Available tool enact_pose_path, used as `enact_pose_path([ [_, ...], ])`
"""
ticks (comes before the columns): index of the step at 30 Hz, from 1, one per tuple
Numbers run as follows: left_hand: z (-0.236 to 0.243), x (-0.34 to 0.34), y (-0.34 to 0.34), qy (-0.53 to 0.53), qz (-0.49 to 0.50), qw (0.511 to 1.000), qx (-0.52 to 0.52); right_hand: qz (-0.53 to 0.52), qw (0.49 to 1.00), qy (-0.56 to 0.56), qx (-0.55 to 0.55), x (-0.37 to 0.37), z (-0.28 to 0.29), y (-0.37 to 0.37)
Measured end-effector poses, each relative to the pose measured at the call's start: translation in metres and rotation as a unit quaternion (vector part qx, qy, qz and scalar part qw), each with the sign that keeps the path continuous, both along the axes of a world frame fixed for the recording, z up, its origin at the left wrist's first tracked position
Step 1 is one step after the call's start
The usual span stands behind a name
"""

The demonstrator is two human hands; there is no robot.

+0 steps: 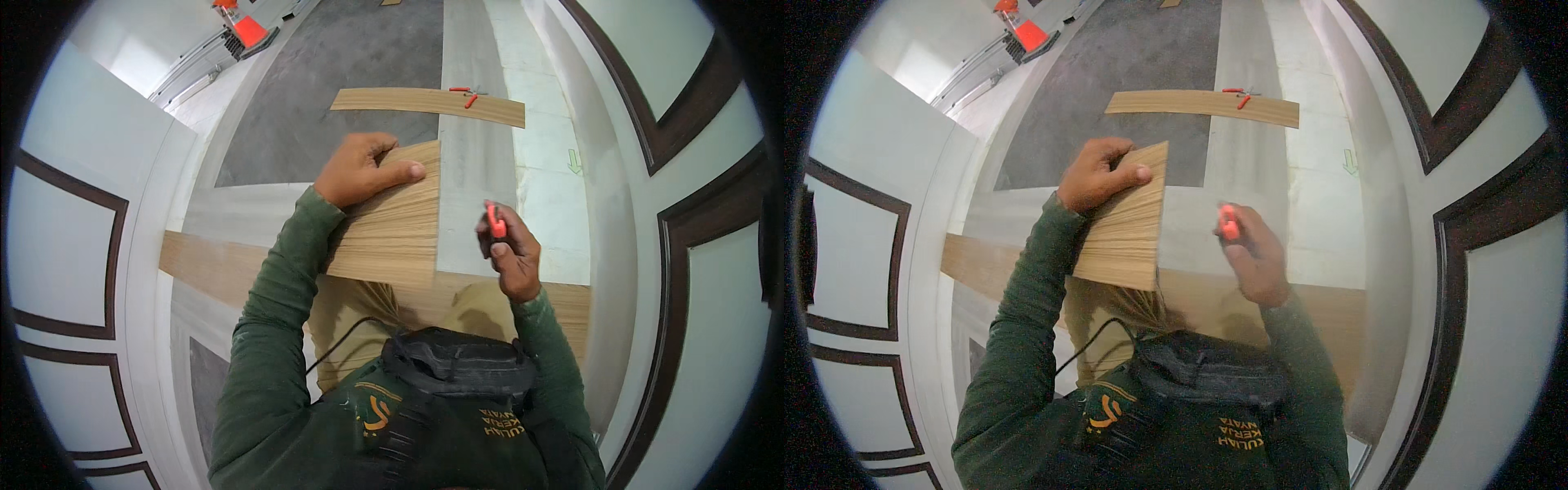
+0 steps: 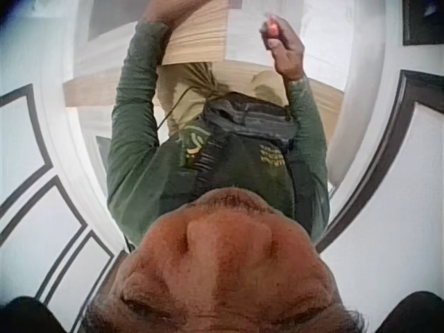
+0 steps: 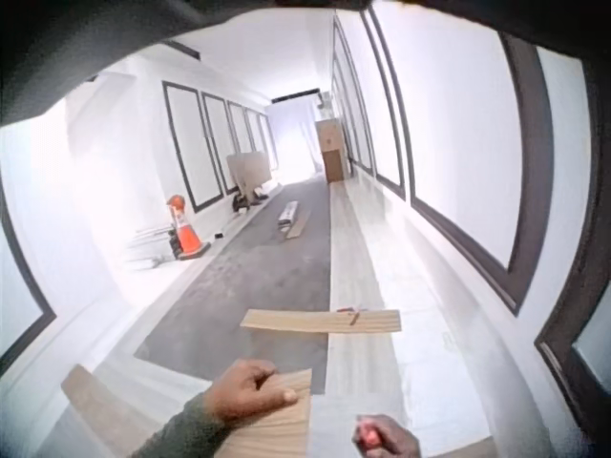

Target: The person measures and cuts pieces of wood-patterned flooring material using a utility knife and then fits them into place against the wall on the floor.

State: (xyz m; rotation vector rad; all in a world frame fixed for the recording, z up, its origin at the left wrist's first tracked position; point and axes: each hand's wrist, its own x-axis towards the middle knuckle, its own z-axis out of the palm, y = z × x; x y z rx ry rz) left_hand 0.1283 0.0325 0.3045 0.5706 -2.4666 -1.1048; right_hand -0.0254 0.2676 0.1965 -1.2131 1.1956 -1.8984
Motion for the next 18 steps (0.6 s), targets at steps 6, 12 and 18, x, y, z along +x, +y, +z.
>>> enact_pose_path([
  [6, 0.006, 0.034, 0.001, -0.018, 0.061, 0.998, 0.0, 0.088, 0.995, 0.032, -0.042, 0.026, 0.008, -0.032],
  [12, -0.001, 0.083, -0.014, -0.01, 0.123, 0.992, 0.039, 0.118, 0.989, 0.063, -0.055, 0.064, 0.01, -0.058],
  [18, -0.02, 0.128, -0.017, 0.053, 0.132, 0.987, 0.078, 0.141, 0.984, 0.091, -0.052, 0.101, 0.017, -0.078],
])
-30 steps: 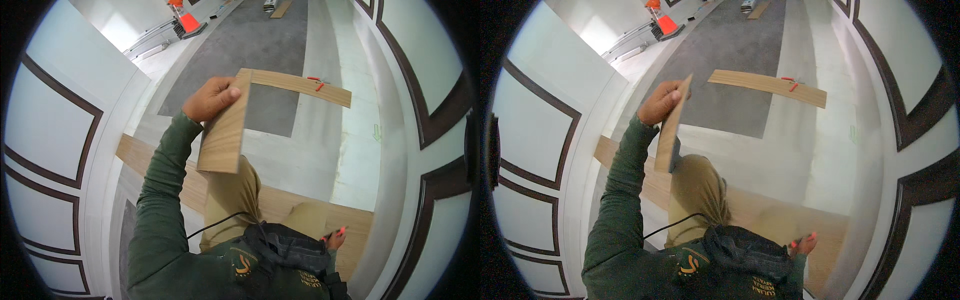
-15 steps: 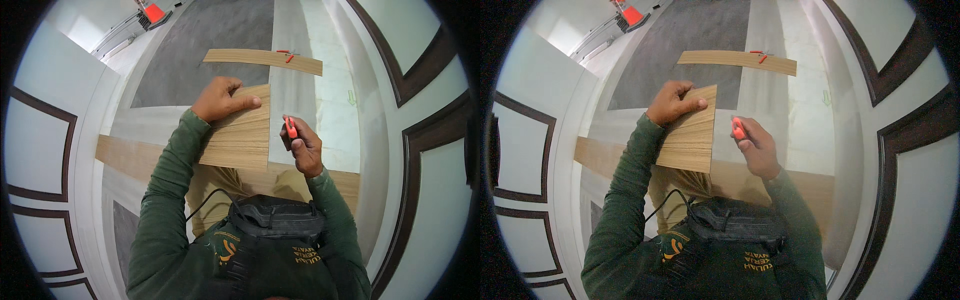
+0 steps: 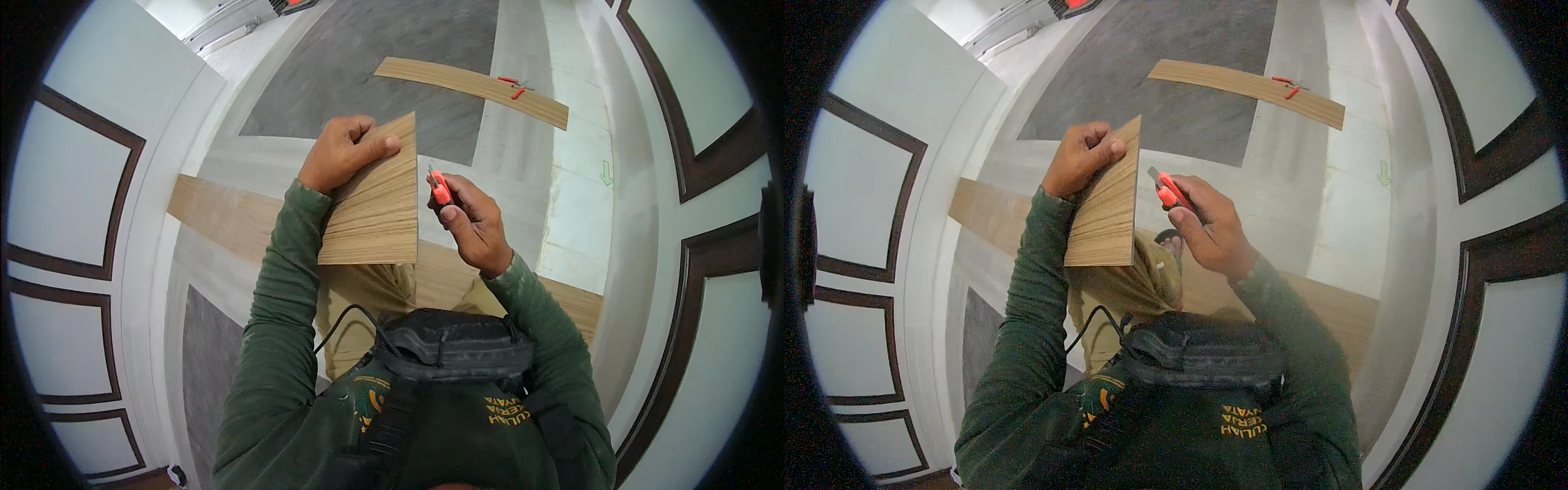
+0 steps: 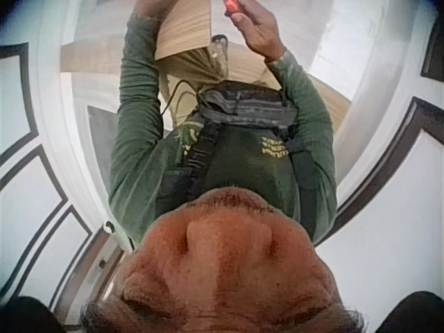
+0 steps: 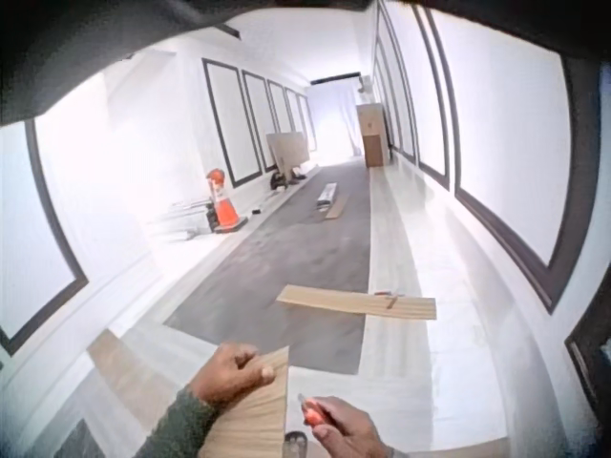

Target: The person measures and cuts pieces of wood-patterned flooring material using a utility knife and then fits them into place against the wall on the floor.

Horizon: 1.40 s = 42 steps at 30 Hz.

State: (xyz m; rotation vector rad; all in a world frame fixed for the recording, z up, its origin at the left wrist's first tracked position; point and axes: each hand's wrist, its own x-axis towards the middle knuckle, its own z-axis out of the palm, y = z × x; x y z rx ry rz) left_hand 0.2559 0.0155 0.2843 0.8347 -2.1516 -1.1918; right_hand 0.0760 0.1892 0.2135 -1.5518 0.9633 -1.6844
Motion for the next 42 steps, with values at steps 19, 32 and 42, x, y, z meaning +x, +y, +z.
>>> enact_pose_path([
  [19, -0.008, -0.014, -0.009, 0.053, -0.032, 0.997, 0.053, -0.052, 0.998, -0.03, -0.028, 0.002, -0.004, -0.019],
  [32, -0.022, -0.026, -0.022, 0.024, -0.027, 0.998, 0.046, 0.04, 0.999, 0.011, -0.027, -0.008, -0.002, -0.032],
  [42, -0.02, -0.031, -0.013, 0.031, -0.028, 0.998, 0.052, 0.036, 0.999, -0.018, -0.031, -0.006, -0.01, -0.031],
])
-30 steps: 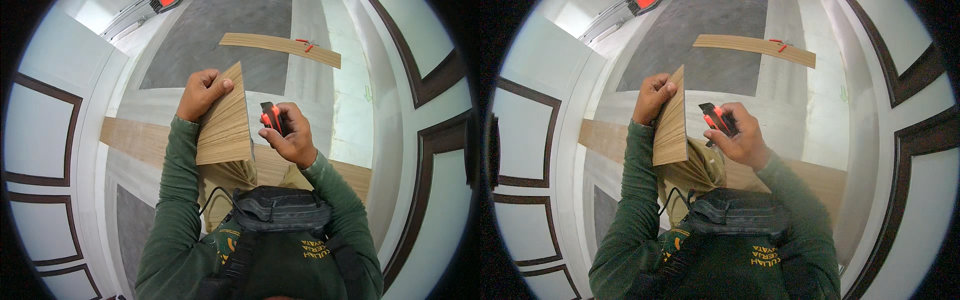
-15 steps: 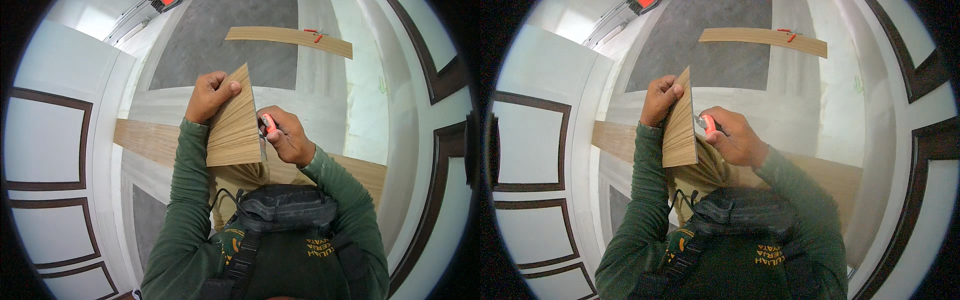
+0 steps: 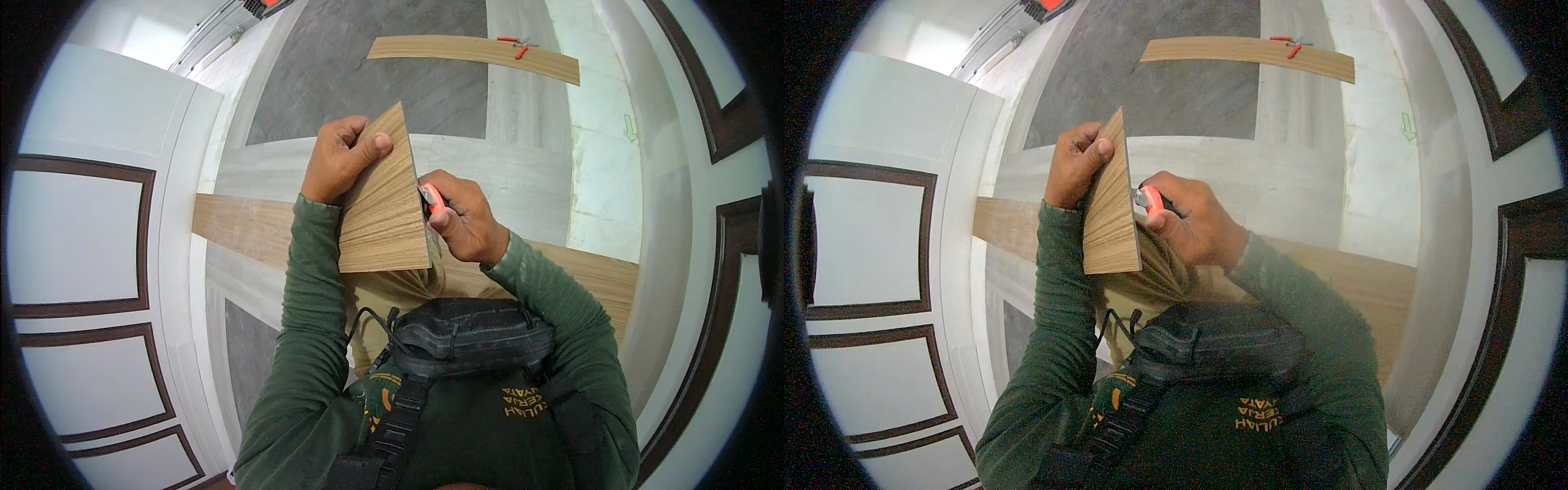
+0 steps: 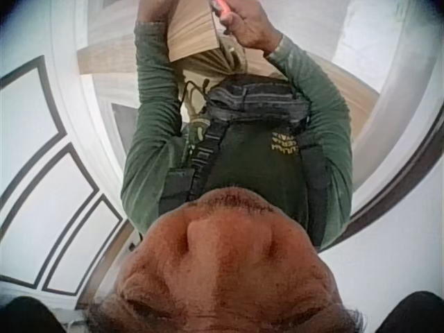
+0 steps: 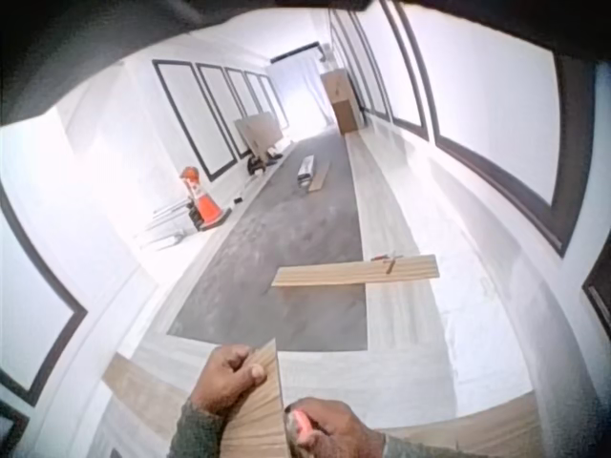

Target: The person measures and cuts pieces of wood-patterned flooring material using a utility knife and then fits them into place against the wall on the floor.

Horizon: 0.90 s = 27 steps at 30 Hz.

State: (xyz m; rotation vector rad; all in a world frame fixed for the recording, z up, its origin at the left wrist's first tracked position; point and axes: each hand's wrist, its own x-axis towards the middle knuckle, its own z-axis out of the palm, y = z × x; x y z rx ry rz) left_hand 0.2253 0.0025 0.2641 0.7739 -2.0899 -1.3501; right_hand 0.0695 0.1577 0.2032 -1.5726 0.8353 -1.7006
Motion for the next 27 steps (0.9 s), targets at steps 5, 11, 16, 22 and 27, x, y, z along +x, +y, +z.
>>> enact_pose_path([
  [5, 0.001, -0.001, 0.002, 0.005, -0.005, 1.0, 0.006, 0.003, 1.0, -0.004, -0.012, 0.002, -0.005, -0.004],
  [11, -0.003, -0.001, -0.005, -0.019, -0.021, 0.999, -0.042, 0.003, 0.998, -0.02, -0.061, 0.003, -0.011, -0.008],
  [16, -0.005, -0.009, 0.005, 0.006, -0.015, 1.0, -0.015, -0.006, 0.998, 0.001, -0.062, -0.006, -0.013, -0.011],
  [22, -0.001, -0.012, 0.009, -0.002, -0.022, 0.999, -0.05, -0.038, 0.996, 0.003, -0.081, -0.006, -0.014, -0.013],
  [27, 0.002, -0.008, 0.014, 0.008, -0.018, 1.0, -0.014, -0.019, 0.999, -0.031, -0.034, -0.003, -0.01, -0.013],
])
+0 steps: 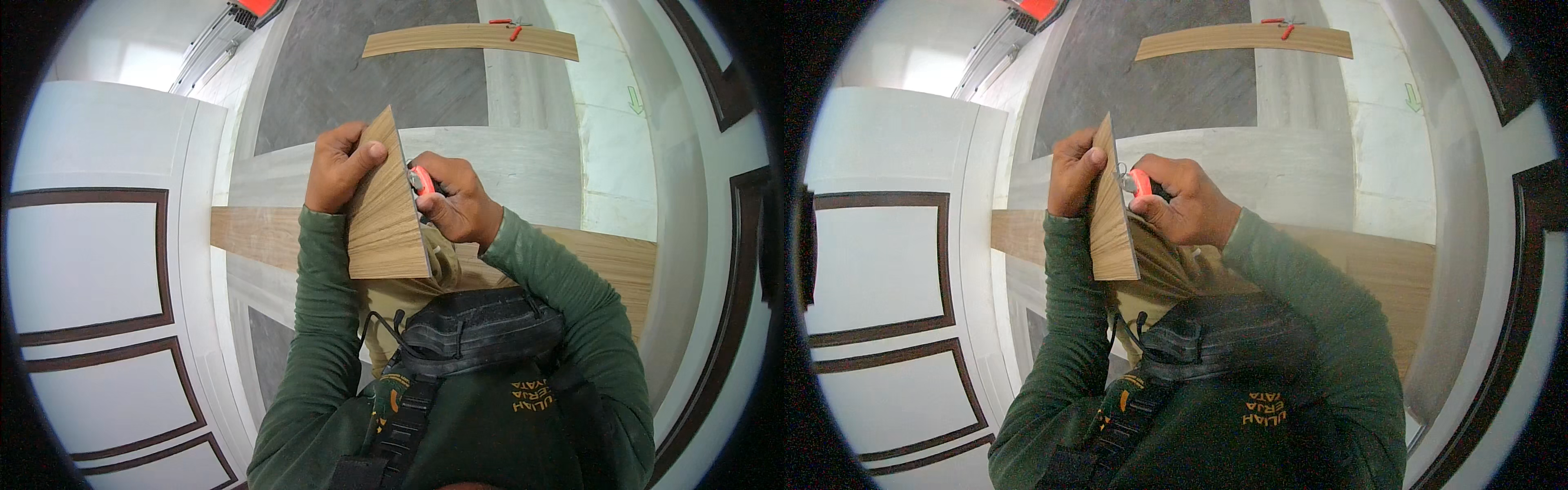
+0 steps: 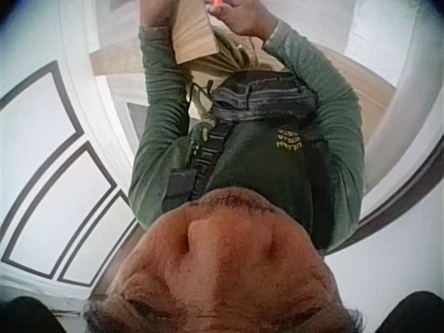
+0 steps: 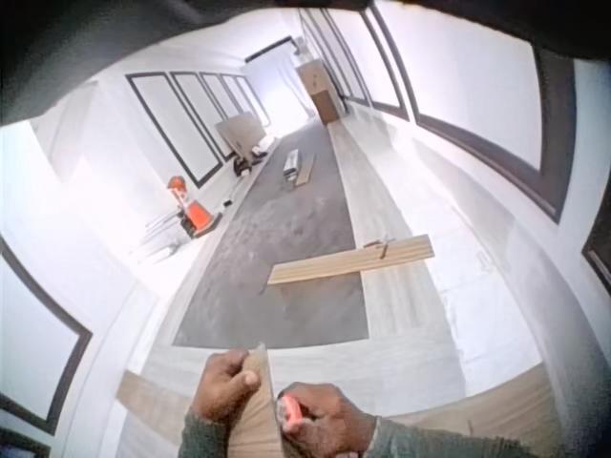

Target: The person measures and cuts pieces of wood-patterned flooring material using a utility knife and then fits them into place against the wall on the floor.

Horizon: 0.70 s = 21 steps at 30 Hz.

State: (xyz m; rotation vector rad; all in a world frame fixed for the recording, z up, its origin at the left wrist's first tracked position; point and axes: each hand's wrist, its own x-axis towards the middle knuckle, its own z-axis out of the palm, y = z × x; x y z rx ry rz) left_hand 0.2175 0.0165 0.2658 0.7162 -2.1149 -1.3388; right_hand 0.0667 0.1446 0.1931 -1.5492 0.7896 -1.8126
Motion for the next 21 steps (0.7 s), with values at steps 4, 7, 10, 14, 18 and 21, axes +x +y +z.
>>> enact_pose_path([
  [4, -0.005, -0.002, 0.001, 0.006, -0.007, 1.0, 0.019, 0.017, 1.0, -0.007, 0.008, -0.002, -0.005, -0.002],
  [7, -0.004, 0.002, -0.002, -0.008, -0.017, 1.0, 0.009, 0.021, 1.0, 0.003, -0.021, -0.002, -0.003, 0.001],
  [10, -0.002, 0.001, 0.0, -0.015, -0.01, 1.0, 0.009, -0.001, 0.999, 0.017, -0.043, -0.002, -0.004, -0.003],
  [14, 0.001, -0.005, 0.004, -0.017, -0.01, 1.0, 0.002, 0.0, 0.999, 0.023, -0.042, -0.006, -0.009, -0.009],
  [18, -0.005, -0.002, -0.002, -0.01, -0.031, 0.999, 0.003, -0.021, 0.998, 0.022, -0.046, -0.004, -0.006, -0.01],
  [21, -0.005, -0.005, -0.002, -0.011, -0.033, 0.999, -0.005, -0.039, 0.998, 0.023, -0.048, -0.005, -0.007, -0.012],
])
